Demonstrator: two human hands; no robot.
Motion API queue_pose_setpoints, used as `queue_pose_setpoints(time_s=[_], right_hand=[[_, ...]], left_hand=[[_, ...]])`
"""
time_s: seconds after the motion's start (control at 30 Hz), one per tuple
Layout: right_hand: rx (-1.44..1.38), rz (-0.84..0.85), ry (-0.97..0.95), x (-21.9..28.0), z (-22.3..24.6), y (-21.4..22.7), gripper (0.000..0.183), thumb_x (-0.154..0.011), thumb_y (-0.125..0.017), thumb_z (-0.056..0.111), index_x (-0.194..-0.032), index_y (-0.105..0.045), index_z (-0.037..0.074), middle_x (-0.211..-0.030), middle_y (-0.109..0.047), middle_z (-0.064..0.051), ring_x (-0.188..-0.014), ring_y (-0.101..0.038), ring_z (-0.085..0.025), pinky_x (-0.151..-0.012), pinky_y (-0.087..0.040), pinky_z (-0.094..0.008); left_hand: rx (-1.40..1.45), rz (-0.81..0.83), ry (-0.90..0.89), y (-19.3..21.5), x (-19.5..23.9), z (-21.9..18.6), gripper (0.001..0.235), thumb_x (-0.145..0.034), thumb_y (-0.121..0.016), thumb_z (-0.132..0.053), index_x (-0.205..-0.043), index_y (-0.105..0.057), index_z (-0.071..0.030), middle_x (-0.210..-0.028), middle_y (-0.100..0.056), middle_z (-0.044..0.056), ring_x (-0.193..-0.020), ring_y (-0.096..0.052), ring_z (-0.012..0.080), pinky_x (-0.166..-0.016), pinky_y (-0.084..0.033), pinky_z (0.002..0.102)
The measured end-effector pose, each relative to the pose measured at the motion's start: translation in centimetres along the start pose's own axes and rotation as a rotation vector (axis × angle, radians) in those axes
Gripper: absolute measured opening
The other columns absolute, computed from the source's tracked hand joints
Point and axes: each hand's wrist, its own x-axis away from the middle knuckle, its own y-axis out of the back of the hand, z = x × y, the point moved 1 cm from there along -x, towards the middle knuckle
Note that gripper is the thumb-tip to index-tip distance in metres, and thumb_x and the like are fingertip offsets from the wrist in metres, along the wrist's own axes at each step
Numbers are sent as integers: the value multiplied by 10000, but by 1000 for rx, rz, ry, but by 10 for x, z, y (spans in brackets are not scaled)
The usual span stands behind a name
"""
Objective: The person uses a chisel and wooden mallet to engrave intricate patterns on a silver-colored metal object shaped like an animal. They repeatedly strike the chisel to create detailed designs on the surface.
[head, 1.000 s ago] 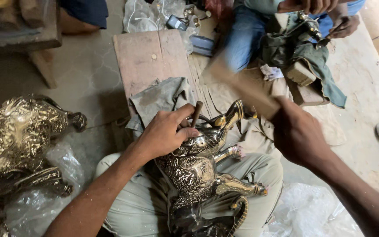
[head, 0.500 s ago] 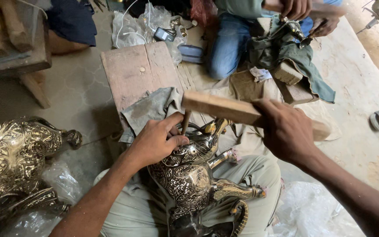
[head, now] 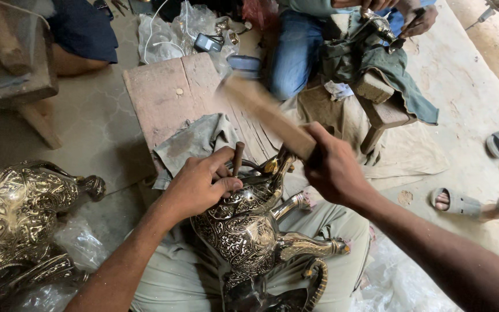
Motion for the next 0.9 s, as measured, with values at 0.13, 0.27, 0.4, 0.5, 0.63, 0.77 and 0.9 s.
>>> queue_pose_setpoints(time_s=[0.13,0.27,0.4,0.5,0.63,0.77,0.9], right_hand=[[11,-29,103,-6,6,-2,449,-805,-584,-28,-1231,-524,101,-820,-707,-165,-676,-699,-285,-560,-550,-431],[-133,7,-44,-8,7,-4,393,-875,-529,1,-1242,-529,142,-831,-695,-171,-647,-665,-327,-521,-504,-490],[175,-69,138,-6,11,-1,223,-959,-526,46,-1169,-576,100,-813,-684,-175,-679,-679,-315,-615,-521,-483],[-36,16,83,-4,11,1,320,-927,-453,21,-1219,-546,110,-815,-690,-163,-665,-700,-291,-598,-559,-459],[175,-104,296,0,12,3,333,-821,-613,47,-1145,-538,69,-843,-691,-202,-722,-673,-349,-606,-514,-509],[7,-118,208,2,8,0,315,-910,-558,28,-1221,-515,61,-853,-664,-226,-764,-670,-375,-663,-518,-508],[169,-197,233,8,0,-4,333,-869,-587,6,-1184,-584,113,-861,-685,-216,-784,-676,-404,-670,-503,-502]], left_hand=[[-12,14,-7,1,-1,-3,309,-855,-773,-233,-1054,-589,-85,-773,-780,112,-720,-767,257,-631,-530,435],[13,53,55,0,0,-2,290,-876,-743,-251,-1069,-587,-100,-788,-793,97,-735,-777,214,-637,-537,430],[43,52,46,-1,1,3,297,-869,-750,-248,-1089,-610,-107,-794,-800,101,-743,-779,216,-661,-544,419],[38,14,-45,-1,1,7,308,-871,-766,-248,-1066,-602,-75,-800,-794,109,-741,-782,219,-656,-560,405],[69,-16,-40,-5,5,12,318,-865,-775,-248,-1061,-596,-73,-807,-793,108,-744,-791,212,-650,-571,380],[104,-48,-71,-6,10,10,301,-849,-789,-244,-1020,-620,-63,-823,-797,107,-756,-796,212,-653,-581,370],[46,-18,-58,-4,8,2,298,-843,-785,-209,-1039,-625,-51,-825,-796,109,-756,-779,239,-661,-546,399]])
